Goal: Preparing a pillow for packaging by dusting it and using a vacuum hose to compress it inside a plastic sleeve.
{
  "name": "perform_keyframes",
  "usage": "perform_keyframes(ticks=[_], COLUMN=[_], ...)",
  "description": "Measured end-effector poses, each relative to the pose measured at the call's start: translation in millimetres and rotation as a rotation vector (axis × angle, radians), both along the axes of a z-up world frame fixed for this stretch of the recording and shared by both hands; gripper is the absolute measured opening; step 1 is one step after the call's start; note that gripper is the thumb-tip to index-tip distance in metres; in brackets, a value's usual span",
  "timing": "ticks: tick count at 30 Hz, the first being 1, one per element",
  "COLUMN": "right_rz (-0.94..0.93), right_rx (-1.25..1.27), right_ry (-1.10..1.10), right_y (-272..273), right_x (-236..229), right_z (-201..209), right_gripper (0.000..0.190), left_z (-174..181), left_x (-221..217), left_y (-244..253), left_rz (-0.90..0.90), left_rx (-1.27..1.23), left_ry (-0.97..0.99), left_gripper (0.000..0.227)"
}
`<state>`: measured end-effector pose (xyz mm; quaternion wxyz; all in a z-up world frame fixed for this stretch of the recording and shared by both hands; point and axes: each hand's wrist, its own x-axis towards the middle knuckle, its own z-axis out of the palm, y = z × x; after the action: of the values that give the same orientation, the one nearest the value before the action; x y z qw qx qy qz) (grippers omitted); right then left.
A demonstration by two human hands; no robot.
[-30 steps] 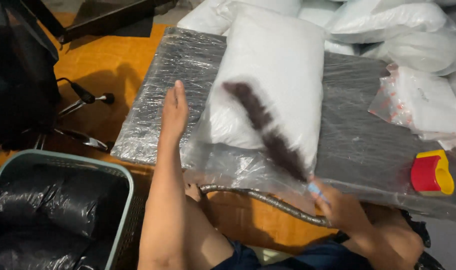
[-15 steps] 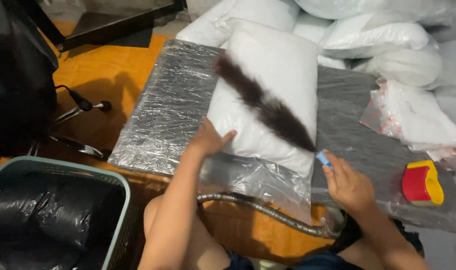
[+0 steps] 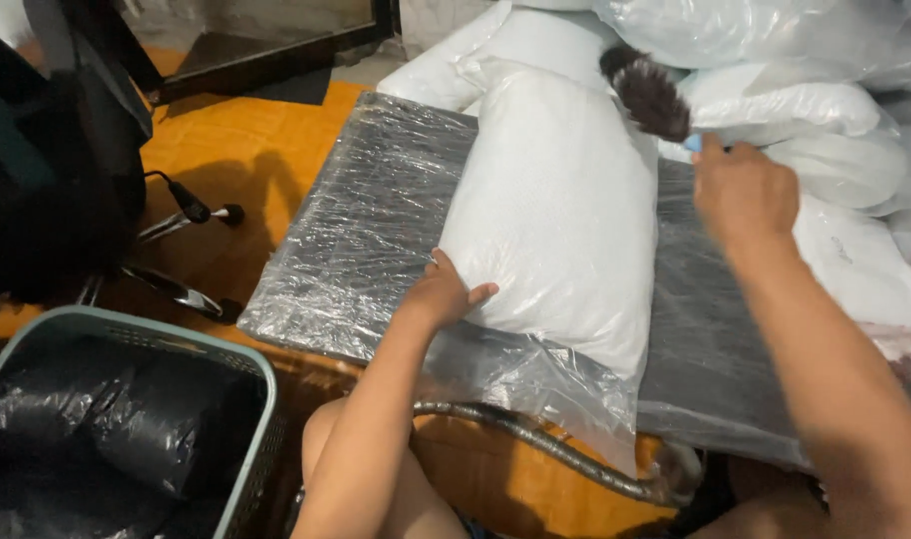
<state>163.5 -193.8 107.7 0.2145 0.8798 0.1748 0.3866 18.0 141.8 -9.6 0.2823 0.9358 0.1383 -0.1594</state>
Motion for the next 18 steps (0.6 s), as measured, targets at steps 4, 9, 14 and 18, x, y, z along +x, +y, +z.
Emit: perform_keyframes(ticks=[4,9,14,18], right_rz=[0.106,-0.091,-0.127,0.067], right_rx=[0.18,0.323,0.249,0.325], right_ry=[0.395,0.727,0.366,0.469], right_y=[31.3,5.0,-39.8,-53.6], right_x=[-27.8,5.8,10.7,-27.7], right_z=[-14.3,-46.5,-58.5,-84.8], right_gripper=[0.05,0.06,0.04,0.039], left_z=[-7.4,-7.9,1.5,2.2], left_x=[3.4,1.3,0.2,3.7], left_y=[3.5,6.7,6.9,8.4], left_rz=[-0.01,-0.046,-0.05,-0.084], left_rx=[-0.001,0.004,-0.018,0.028], left_ry=[0.015,-0.04,-0.019,-0.006], left_gripper=[0.116,0.114,0.113,0.115])
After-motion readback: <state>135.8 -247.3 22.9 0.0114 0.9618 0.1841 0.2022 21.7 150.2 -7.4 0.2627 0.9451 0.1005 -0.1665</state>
